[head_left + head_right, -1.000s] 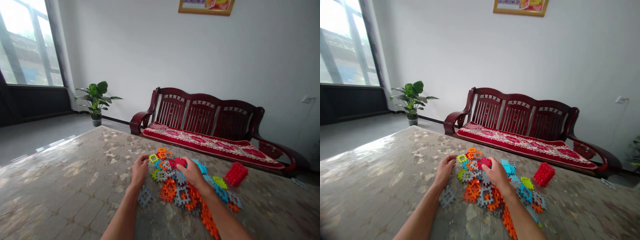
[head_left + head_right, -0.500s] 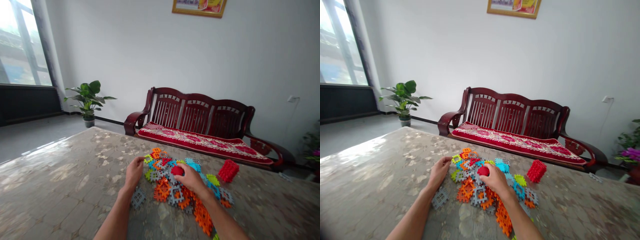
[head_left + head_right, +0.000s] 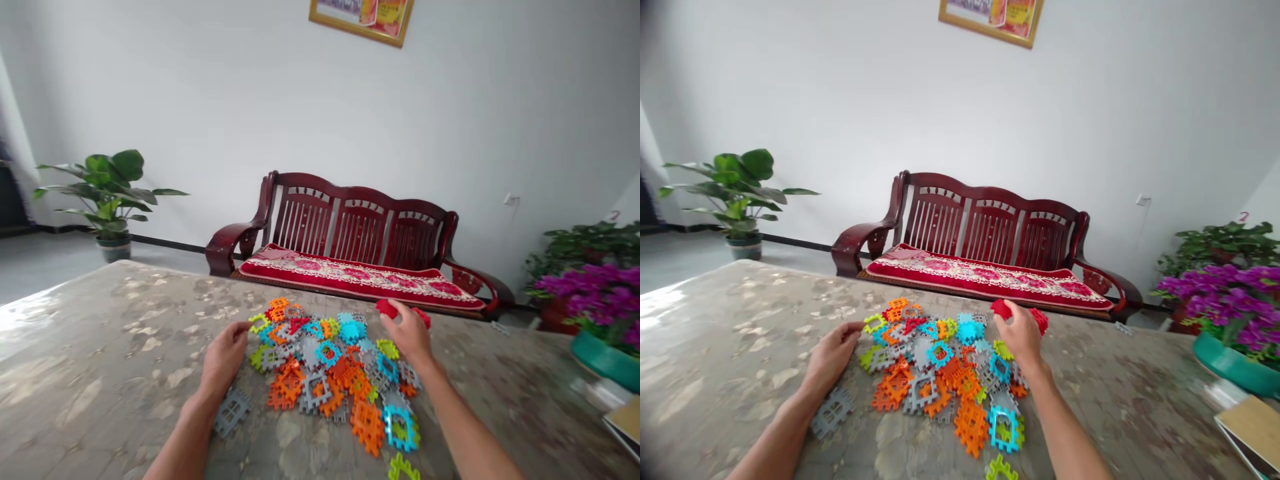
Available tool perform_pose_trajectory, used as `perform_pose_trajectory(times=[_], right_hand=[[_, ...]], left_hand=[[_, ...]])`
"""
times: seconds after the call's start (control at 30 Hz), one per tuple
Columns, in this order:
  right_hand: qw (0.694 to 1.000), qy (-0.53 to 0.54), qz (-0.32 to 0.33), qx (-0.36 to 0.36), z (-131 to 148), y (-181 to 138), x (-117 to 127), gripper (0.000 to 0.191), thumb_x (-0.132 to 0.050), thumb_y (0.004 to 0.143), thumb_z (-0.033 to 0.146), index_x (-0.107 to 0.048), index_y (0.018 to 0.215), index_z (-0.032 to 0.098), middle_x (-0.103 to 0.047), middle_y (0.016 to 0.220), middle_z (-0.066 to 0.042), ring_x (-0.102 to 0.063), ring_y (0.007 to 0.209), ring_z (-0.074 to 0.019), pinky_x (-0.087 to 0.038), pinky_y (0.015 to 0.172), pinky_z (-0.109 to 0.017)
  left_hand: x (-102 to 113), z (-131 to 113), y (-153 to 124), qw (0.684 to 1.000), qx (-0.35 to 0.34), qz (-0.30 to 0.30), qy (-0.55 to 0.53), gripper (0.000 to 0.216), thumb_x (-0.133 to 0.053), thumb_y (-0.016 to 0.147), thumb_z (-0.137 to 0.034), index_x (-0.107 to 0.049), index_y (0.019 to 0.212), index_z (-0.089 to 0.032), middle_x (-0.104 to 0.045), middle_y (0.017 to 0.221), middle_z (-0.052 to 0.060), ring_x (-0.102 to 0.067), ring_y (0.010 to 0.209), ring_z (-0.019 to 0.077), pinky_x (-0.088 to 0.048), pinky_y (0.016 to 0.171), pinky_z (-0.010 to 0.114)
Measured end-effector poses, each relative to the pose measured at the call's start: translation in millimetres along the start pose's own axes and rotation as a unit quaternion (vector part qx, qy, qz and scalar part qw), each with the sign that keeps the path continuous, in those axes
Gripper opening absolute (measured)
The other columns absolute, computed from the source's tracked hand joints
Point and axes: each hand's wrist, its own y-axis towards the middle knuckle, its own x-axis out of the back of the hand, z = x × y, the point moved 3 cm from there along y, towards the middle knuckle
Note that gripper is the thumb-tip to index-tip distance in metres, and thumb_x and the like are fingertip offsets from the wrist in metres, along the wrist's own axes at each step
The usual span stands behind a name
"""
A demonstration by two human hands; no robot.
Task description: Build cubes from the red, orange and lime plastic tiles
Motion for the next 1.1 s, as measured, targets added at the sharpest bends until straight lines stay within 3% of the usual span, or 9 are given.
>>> perform_pose_trajectory(times=[0.13, 0.27, 0.47, 0.63, 0.8, 0.97, 1.1], right_hand=[[0.991, -0.077, -0.037, -0.105, -58.2, 21.4, 24.7, 0.050, -0.053, 0.082, 0.048, -0.065, 0.124, 0.024, -0.072, 0.113, -0.011, -0.066, 0.104, -0.0292, -0.049, 0.088, -0.039], [0.984, -0.111, -0.030, -0.138, -88.4, 31.0, 33.6, 0.058, -0.051, 0.082, 0.055, -0.064, 0.128, 0.022, -0.072, 0.110, -0.015, -0.066, 0.100, -0.0321, -0.049, 0.083, -0.041], [0.980, -0.112, 0.014, -0.161, -99.0, 32.0, 24.1, 0.058, -0.052, 0.080, 0.052, -0.061, 0.131, 0.025, -0.069, 0.120, -0.013, -0.065, 0.106, -0.0342, -0.049, 0.086, -0.045], [0.986, -0.090, -0.013, -0.141, -94.8, 27.6, 20.0, 0.059, -0.054, 0.079, 0.049, -0.060, 0.131, 0.022, -0.066, 0.128, -0.010, -0.062, 0.113, -0.0329, -0.047, 0.093, -0.044], [0.999, -0.015, -0.040, -0.029, -60.4, 24.6, 3.7, 0.050, -0.051, 0.080, 0.041, -0.063, 0.125, 0.021, -0.069, 0.123, -0.008, -0.060, 0.115, -0.0273, -0.043, 0.102, -0.040], [0.982, 0.075, 0.094, 0.145, 26.4, 3.5, -48.7, 0.042, -0.054, 0.080, 0.034, -0.067, 0.118, 0.021, -0.069, 0.122, -0.007, -0.058, 0.117, -0.0242, -0.040, 0.106, -0.040], [0.946, 0.080, 0.200, 0.244, 106.7, -21.6, -88.1, 0.045, -0.057, 0.083, 0.033, -0.063, 0.127, 0.022, -0.062, 0.134, -0.008, -0.053, 0.125, -0.0241, -0.036, 0.110, -0.041]], left_hand=[[0.6, -1.5, -0.3, 1.000, -0.005, 0.008, 0.023, 0.030, -0.049, 0.080, -0.026, -0.073, 0.097, -0.023, -0.078, 0.093, 0.003, -0.071, 0.087, 0.0210, -0.049, 0.072, 0.025], [-1.3, 0.7, 0.4, 0.999, 0.001, 0.025, 0.041, 0.033, -0.048, 0.082, -0.027, -0.072, 0.103, -0.022, -0.078, 0.097, 0.004, -0.070, 0.090, 0.0214, -0.048, 0.073, 0.025], [-4.5, 6.2, 2.8, 0.998, -0.005, 0.029, 0.056, 0.035, -0.047, 0.083, -0.028, -0.072, 0.106, -0.022, -0.077, 0.099, 0.005, -0.070, 0.092, 0.0222, -0.048, 0.075, 0.026], [-3.4, 4.5, 1.8, 0.998, -0.009, 0.019, 0.054, 0.032, -0.048, 0.082, -0.026, -0.073, 0.102, -0.022, -0.077, 0.096, 0.004, -0.070, 0.091, 0.0219, -0.048, 0.074, 0.026], [-3.6, 1.3, -1.0, 0.999, -0.002, 0.006, 0.040, 0.031, -0.046, 0.085, -0.025, -0.073, 0.101, -0.022, -0.077, 0.094, 0.004, -0.070, 0.089, 0.0206, -0.049, 0.076, 0.026], [-7.1, -1.3, -2.6, 0.997, -0.048, 0.005, 0.056, 0.038, -0.043, 0.084, -0.018, -0.070, 0.110, -0.021, -0.073, 0.113, 0.006, -0.066, 0.105, 0.0203, -0.048, 0.092, 0.029], [-14.7, -4.5, -7.2, 0.986, -0.109, 0.056, 0.116, 0.044, -0.047, 0.086, -0.023, -0.064, 0.128, -0.021, -0.062, 0.136, 0.007, -0.044, 0.136, 0.0276, -0.031, 0.114, 0.042]])
